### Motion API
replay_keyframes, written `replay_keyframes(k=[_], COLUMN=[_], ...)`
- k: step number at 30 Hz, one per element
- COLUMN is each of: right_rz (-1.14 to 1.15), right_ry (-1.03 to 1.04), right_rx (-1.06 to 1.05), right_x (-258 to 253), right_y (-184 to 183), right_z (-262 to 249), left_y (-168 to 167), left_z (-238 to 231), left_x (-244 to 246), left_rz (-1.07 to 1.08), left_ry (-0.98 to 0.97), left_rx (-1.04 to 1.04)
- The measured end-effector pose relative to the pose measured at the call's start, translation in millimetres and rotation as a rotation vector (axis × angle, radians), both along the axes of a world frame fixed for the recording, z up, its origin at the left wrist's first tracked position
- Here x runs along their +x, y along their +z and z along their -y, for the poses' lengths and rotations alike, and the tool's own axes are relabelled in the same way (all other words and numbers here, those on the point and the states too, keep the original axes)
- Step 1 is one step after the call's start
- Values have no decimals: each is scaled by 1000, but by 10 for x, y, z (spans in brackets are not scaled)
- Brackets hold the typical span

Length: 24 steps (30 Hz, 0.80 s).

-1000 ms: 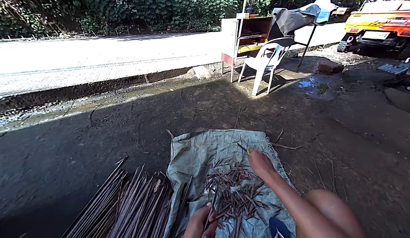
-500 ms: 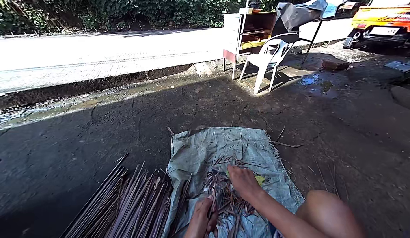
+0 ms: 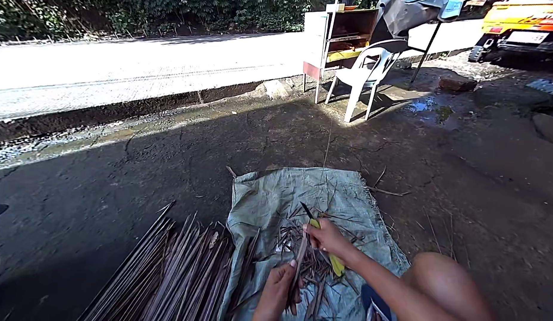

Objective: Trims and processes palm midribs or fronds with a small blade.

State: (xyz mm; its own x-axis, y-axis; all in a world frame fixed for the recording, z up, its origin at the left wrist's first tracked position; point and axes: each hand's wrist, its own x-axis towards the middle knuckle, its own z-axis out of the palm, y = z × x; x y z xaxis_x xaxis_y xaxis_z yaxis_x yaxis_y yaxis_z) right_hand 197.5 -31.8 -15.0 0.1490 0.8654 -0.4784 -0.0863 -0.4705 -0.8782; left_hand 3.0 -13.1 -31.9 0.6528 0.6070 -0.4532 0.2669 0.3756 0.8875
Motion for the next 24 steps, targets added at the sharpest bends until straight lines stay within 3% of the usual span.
replay_keyframes(k=[2, 4, 8, 10, 14, 21, 24], right_rz=[29, 204, 736, 880, 1075, 1125, 1045], right_ry=[-123, -43, 548, 717, 598, 304, 283], right_rx=[41, 75, 39, 28, 85, -305, -269], right_x=[117, 121, -263, -457, -383, 253, 373], right_y=[24, -8, 90, 123, 26, 124, 182], right_z=[-57, -51, 153, 218, 173, -175, -165], left_y=[0, 26, 48, 100, 107, 113, 106], left_z=[7, 0, -20, -2, 13, 14, 10], left_x=[6, 8, 49, 69, 80, 46, 6], left_rz=[-6, 4, 59, 76, 130, 107, 150], left_ry=[29, 114, 299, 327, 282, 248, 283], left_rx=[-16, -98, -243, -309, -349, -389, -457])
